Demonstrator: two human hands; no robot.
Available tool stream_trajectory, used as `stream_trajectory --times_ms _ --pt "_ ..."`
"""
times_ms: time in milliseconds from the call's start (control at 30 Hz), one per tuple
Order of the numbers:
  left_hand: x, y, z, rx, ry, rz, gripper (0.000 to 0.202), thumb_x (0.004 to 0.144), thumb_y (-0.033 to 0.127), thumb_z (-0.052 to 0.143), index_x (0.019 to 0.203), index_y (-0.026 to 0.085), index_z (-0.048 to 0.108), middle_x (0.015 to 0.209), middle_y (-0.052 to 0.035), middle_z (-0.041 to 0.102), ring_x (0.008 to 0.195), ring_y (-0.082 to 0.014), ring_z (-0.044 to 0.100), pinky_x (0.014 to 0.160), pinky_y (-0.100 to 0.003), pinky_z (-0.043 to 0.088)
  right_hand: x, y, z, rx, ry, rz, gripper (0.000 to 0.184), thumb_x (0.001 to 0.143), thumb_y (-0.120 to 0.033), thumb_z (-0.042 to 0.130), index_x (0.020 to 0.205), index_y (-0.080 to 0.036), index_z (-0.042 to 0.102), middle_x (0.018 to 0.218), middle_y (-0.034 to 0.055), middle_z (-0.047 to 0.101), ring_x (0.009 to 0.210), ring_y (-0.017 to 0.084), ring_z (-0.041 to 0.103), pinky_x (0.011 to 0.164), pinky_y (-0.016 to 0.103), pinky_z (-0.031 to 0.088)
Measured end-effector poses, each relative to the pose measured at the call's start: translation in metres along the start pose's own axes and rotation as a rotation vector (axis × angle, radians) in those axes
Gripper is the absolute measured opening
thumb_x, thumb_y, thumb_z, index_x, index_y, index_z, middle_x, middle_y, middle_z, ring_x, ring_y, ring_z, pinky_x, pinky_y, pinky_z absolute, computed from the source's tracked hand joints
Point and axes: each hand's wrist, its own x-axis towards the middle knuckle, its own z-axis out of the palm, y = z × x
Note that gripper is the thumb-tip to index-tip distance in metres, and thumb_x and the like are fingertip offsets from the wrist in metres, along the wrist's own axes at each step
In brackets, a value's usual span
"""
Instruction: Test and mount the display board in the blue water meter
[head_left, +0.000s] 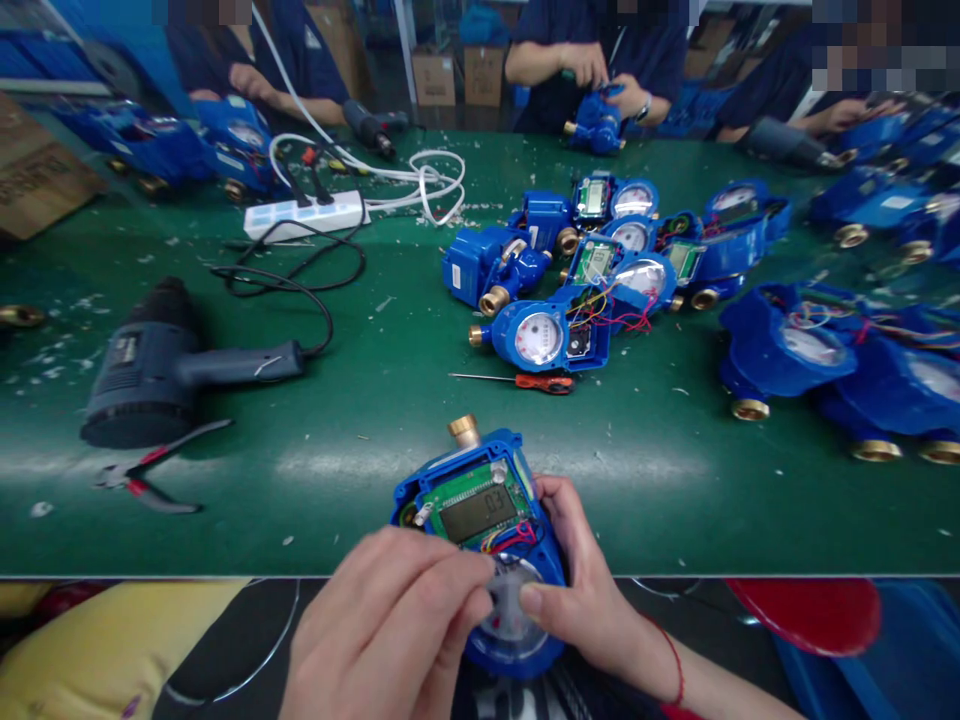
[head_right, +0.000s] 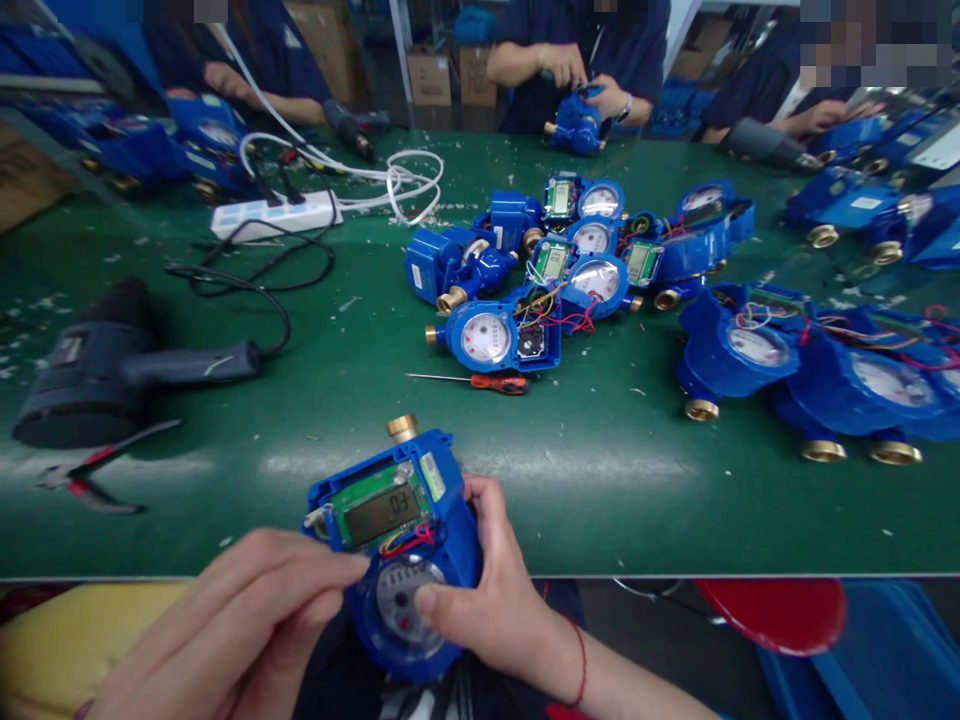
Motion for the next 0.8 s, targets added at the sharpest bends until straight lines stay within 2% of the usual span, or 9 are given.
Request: stream_trajectory --times_ms 67,133,233,300,467,567,633,733,800 --pt "0.003 -0.001 0.004 0.096 0.000 -0.016 0.026 0.088 0.015 0.057 0.112 0.025 0.058 0.097 -0.0036 0.057 0.091 -0.0190 0.057 0.081 -0.034 0.047 0.000 -0.001 -0.001 -0.029 0.006 0.008 0.065 0.074 -0.051 0.076 0.118 -0.022 0.038 0.118 0.0061 0.053 0.109 0.022 0.053 0.091 0.032 0.044" --pt "0.004 0.000 0.008 0.162 0.002 -0.042 0.036 0.085 0.015 0.061 0.118 0.027 0.056 0.105 -0.0058 0.052 0.099 -0.0227 0.052 0.085 -0.039 0.044 0.001 -0.002 -0.001 -0.036 0.009 0.016 0.065 0.074 -0.051 0.076 0.118 -0.022 0.038 0.120 0.0069 0.053 0.111 0.023 0.052 0.091 0.032 0.043" --pt "0.010 -0.002 0.016 0.228 0.000 -0.106 0.044 0.084 0.028 0.063 0.126 0.025 0.051 0.124 -0.0115 0.049 0.114 -0.0313 0.049 0.093 -0.049 0.040 0.003 -0.002 0.000 -0.023 0.035 0.026 0.061 0.075 -0.049 0.076 0.116 -0.023 0.039 0.116 0.0052 0.054 0.106 0.020 0.054 0.089 0.031 0.045" --pt "0.018 -0.006 0.022 0.224 -0.065 -0.153 0.054 0.083 0.035 0.064 0.133 0.024 0.046 0.132 -0.0134 0.051 0.120 -0.0347 0.048 0.099 -0.055 0.037 0.004 0.000 0.001 -0.050 0.054 0.032 0.062 0.074 -0.052 0.076 0.113 -0.023 0.039 0.113 0.0045 0.054 0.103 0.019 0.054 0.087 0.030 0.046" --pt "0.040 -0.025 0.038 -0.003 -0.161 -0.279 0.051 0.083 0.034 0.065 0.130 0.019 0.053 0.117 -0.0095 0.065 0.106 -0.0264 0.062 0.091 -0.042 0.051 0.009 -0.006 -0.013 -0.415 -0.026 0.059 0.066 0.082 -0.077 0.049 0.115 -0.021 0.035 0.108 0.0067 0.054 0.096 0.020 0.056 0.079 0.033 0.051" --pt "0.046 -0.033 0.043 -0.043 -0.172 -0.308 0.049 0.082 0.035 0.067 0.125 0.015 0.058 0.111 -0.0102 0.066 0.103 -0.0263 0.063 0.089 -0.041 0.052 0.022 -0.023 -0.033 -0.646 -0.104 0.047 0.046 0.097 -0.062 0.036 0.105 -0.019 0.048 0.097 0.0053 0.058 0.089 0.019 0.057 0.076 0.032 0.050" --pt "0.046 -0.035 0.043 -0.050 -0.169 -0.311 0.048 0.081 0.035 0.068 0.124 0.014 0.059 0.110 -0.0106 0.066 0.102 -0.0265 0.063 0.089 -0.042 0.052 0.038 -0.034 -0.047 -0.830 -0.066 -0.041 0.037 0.102 -0.049 0.031 0.105 -0.019 0.053 0.100 0.0058 0.059 0.094 0.019 0.055 0.085 0.035 0.046" --pt "0.044 -0.035 0.043 -0.059 -0.173 -0.295 0.049 0.081 0.034 0.068 0.124 0.014 0.058 0.111 -0.0111 0.065 0.103 -0.0267 0.062 0.090 -0.043 0.052 0.072 -0.041 -0.062 -1.133 0.030 -0.221 0.028 0.097 -0.037 0.048 0.116 -0.015 0.051 0.120 0.0107 0.054 0.115 0.024 0.046 0.102 0.042 0.035" --pt "0.043 -0.034 0.043 -0.060 -0.174 -0.298 0.050 0.081 0.034 0.068 0.126 0.015 0.056 0.111 -0.0105 0.065 0.104 -0.0269 0.062 0.089 -0.043 0.052 0.093 -0.041 -0.067 -1.322 0.005 -0.277 0.029 0.093 -0.025 0.054 0.119 -0.013 0.052 0.121 0.0118 0.054 0.114 0.025 0.046 0.100 0.042 0.035"
